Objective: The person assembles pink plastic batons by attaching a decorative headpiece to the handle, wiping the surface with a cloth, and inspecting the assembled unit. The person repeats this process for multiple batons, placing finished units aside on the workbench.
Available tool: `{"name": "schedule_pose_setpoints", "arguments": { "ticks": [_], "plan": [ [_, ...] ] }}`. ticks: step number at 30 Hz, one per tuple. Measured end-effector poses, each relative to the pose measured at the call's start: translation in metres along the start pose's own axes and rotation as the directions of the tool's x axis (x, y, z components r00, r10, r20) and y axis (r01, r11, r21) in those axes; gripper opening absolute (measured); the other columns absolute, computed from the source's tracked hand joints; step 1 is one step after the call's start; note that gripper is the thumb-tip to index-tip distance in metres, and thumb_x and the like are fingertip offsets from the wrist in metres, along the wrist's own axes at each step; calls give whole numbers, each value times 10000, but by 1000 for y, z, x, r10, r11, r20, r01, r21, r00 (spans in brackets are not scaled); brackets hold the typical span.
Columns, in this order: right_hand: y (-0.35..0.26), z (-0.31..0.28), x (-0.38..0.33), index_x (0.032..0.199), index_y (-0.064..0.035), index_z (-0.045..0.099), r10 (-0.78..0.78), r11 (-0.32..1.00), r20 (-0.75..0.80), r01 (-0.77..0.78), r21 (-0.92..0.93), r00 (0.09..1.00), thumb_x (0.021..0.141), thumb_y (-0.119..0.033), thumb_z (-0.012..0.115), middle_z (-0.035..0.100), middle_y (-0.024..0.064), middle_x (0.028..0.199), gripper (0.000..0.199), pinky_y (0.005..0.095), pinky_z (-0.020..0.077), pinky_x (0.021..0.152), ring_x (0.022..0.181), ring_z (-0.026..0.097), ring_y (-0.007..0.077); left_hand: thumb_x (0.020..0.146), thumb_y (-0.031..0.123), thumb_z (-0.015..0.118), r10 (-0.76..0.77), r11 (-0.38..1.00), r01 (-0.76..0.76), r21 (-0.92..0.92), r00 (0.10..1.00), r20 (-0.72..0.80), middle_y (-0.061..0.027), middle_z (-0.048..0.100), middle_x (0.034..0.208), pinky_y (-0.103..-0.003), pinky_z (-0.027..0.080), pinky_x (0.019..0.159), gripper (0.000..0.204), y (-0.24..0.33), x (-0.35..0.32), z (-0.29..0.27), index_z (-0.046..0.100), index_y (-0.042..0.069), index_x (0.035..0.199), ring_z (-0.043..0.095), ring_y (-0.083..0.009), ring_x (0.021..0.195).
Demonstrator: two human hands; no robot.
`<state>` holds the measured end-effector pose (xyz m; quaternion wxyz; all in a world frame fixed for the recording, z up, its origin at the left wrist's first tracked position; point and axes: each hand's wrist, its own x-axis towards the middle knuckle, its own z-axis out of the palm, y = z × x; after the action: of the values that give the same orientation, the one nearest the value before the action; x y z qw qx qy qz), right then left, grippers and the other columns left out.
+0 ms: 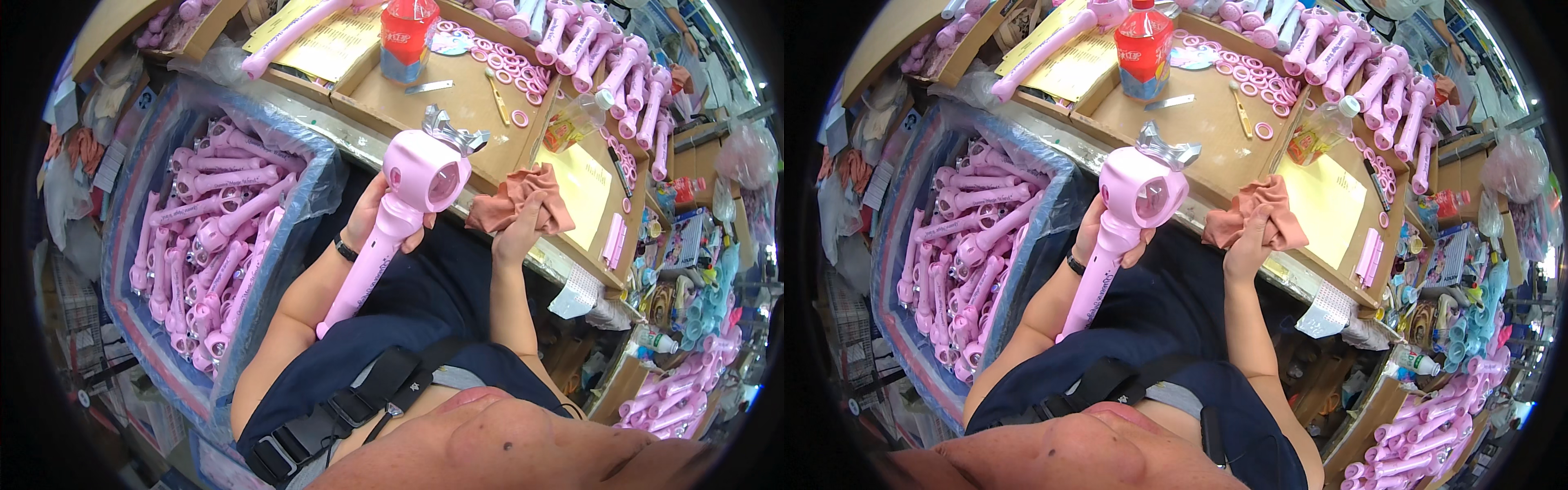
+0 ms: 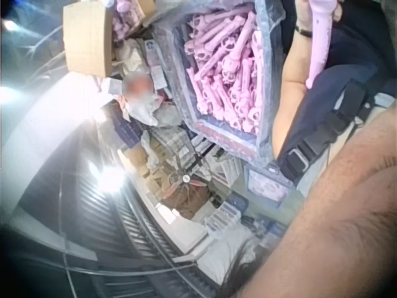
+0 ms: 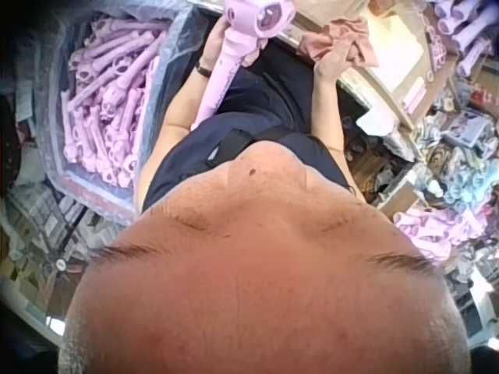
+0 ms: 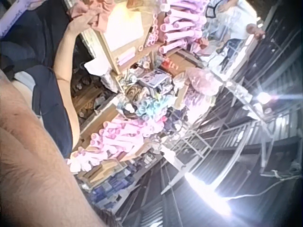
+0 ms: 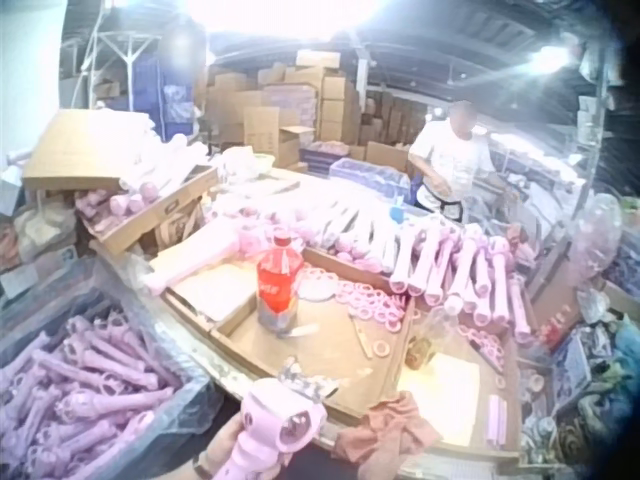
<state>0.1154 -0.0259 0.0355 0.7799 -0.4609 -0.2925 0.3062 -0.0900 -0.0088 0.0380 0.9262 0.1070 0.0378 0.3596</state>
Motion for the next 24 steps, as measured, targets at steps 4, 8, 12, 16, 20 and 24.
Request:
{"name": "schedule_pose_setpoints", "arguments": {
  "ticks": [4, 8, 12, 16, 20, 24],
  "plan": [
    [-10, 5, 5, 1301, -8, 395, 168, 972, 15, -168, 162, 986, 1005, -313, 399, 472, 114, 1288, 425, 351, 383, 1014, 1175, 482, 198, 918, 513, 457, 127, 926, -97, 364, 990, -60, -231, 558, 1115, -336, 559, 599, 679, 7, -6, 14, 304, 60, 1400, 666, -290, 792],
    [-22, 25, -17, 1288, 0, 405, 233, 904, 306, -322, 281, 923, 943, -379, 515, 488, 98, 1237, 524, 346, 384, 993, 1143, 487, 205, 766, 324, 766, 406, 531, -263, 805, 913, 31, -160, 442, 1336, -340, 469, 911, 986, 3, -2, 23, 124, 82, 1474, 571, -250, 1089],
    [-24, 37, -32, 1311, 51, 369, 124, 983, 412, -168, 73, 903, 847, -435, 609, 443, 126, 1274, 714, 326, 303, 1041, 1202, 421, 206, 655, 304, 850, 494, -25, -200, 979, 849, 186, -179, 431, 1340, -355, 409, 967, 1109, -12, -3, 26, 139, 41, 1463, 488, -250, 1193],
    [-13, 28, -32, 1336, -3, 349, 171, 978, 375, -203, 46, 911, 812, -581, 515, 415, 125, 1325, 797, 375, 334, 1046, 1228, 429, 231, 665, 204, 847, 419, -87, -256, 963, 867, 268, -175, 315, 1440, -353, 306, 1057, 1124, -17, -12, 31, 84, 41, 1475, 370, -250, 1300],
    [4, 18, -30, 1327, -118, 350, 186, 941, 401, -280, 190, 897, 725, -775, 472, 495, 169, 1287, 900, 432, 439, 993, 1165, 525, 324, 651, 159, 836, 267, 256, -253, 933, 946, 184, -158, 275, 1469, -346, 262, 1077, 1126, -17, -11, 41, 81, 54, 1480, 322, -243, 1333],
    [11, 14, -32, 1335, -69, 357, 234, 895, 411, -360, 263, 881, 832, -664, 470, 469, 129, 1292, 788, 370, 389, 1008, 1194, 465, 229, 621, 129, 840, 274, 159, -157, 975, 956, 109, -148, 354, 1418, -342, 273, 1070, 1154, -18, -13, 54, 73, 44, 1479, 348, -229, 1313]
  ]
}}
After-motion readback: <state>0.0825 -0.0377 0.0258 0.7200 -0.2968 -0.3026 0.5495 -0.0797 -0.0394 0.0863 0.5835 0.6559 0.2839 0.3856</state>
